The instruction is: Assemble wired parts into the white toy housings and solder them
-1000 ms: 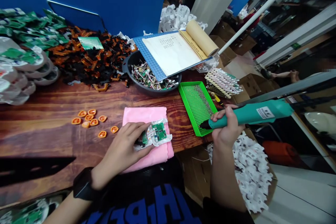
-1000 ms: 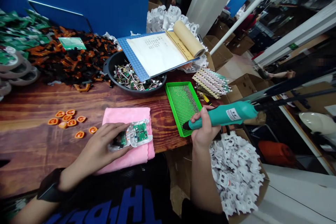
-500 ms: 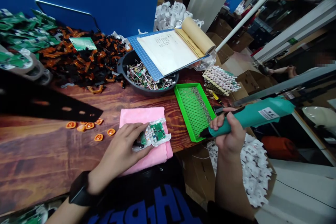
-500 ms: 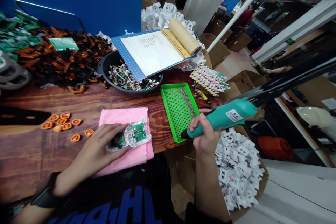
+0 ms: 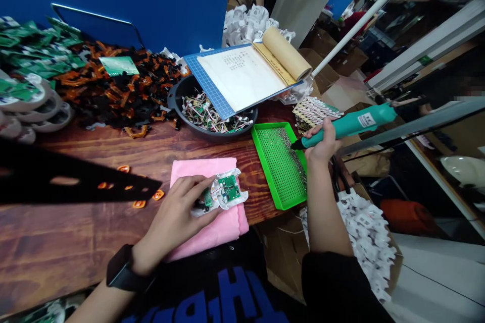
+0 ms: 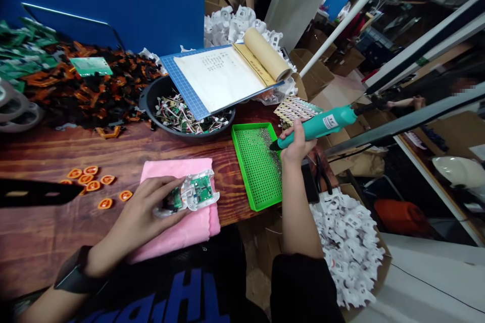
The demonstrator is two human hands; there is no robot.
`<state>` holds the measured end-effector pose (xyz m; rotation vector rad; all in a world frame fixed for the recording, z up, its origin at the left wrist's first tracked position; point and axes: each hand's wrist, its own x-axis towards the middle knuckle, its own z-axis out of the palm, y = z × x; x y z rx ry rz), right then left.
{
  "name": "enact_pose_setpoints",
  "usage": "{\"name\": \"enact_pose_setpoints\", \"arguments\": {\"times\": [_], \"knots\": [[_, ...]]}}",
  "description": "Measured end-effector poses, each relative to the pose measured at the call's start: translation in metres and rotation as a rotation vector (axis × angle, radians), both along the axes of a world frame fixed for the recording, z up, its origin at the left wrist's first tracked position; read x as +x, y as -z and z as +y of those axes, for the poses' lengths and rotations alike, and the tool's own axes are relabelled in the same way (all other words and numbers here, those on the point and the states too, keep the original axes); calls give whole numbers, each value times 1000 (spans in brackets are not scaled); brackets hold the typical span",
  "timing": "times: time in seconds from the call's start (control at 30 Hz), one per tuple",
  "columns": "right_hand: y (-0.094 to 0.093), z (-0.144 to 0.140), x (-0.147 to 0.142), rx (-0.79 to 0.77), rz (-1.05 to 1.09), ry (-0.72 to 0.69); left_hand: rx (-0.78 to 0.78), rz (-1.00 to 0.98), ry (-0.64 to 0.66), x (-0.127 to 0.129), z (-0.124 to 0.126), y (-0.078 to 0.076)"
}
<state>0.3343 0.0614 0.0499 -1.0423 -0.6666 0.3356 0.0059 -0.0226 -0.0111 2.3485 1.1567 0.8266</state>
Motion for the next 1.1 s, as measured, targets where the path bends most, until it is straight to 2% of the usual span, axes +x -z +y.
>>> {"name": "enact_pose_setpoints", "arguments": {"times": [0.33, 0.5, 0.6, 0.73, 0.87, 0.97, 1.1], "knots": [[9, 2, 1, -33, -47, -29, 5, -16, 7, -1, 0, -1], [9, 7, -2, -60, -14, 90, -50, -17, 50, -2, -1, -2], [9, 9, -3, -64, -12, 113, -77, -23, 24, -3, -2, -2], [3, 3, -2, -44, 5, 98, -101, -68, -30, -4, -2, -1], [-16, -11, -9, 5, 31, 102, -127, -92, -12, -3, -3, -1], [-32, -28, -31, -14, 61, -11, -166, -110, -7, -1, -4, -4], [-48, -51, -86, -67, 107, -302, -206, -126, 3, 0, -5, -6]]}}
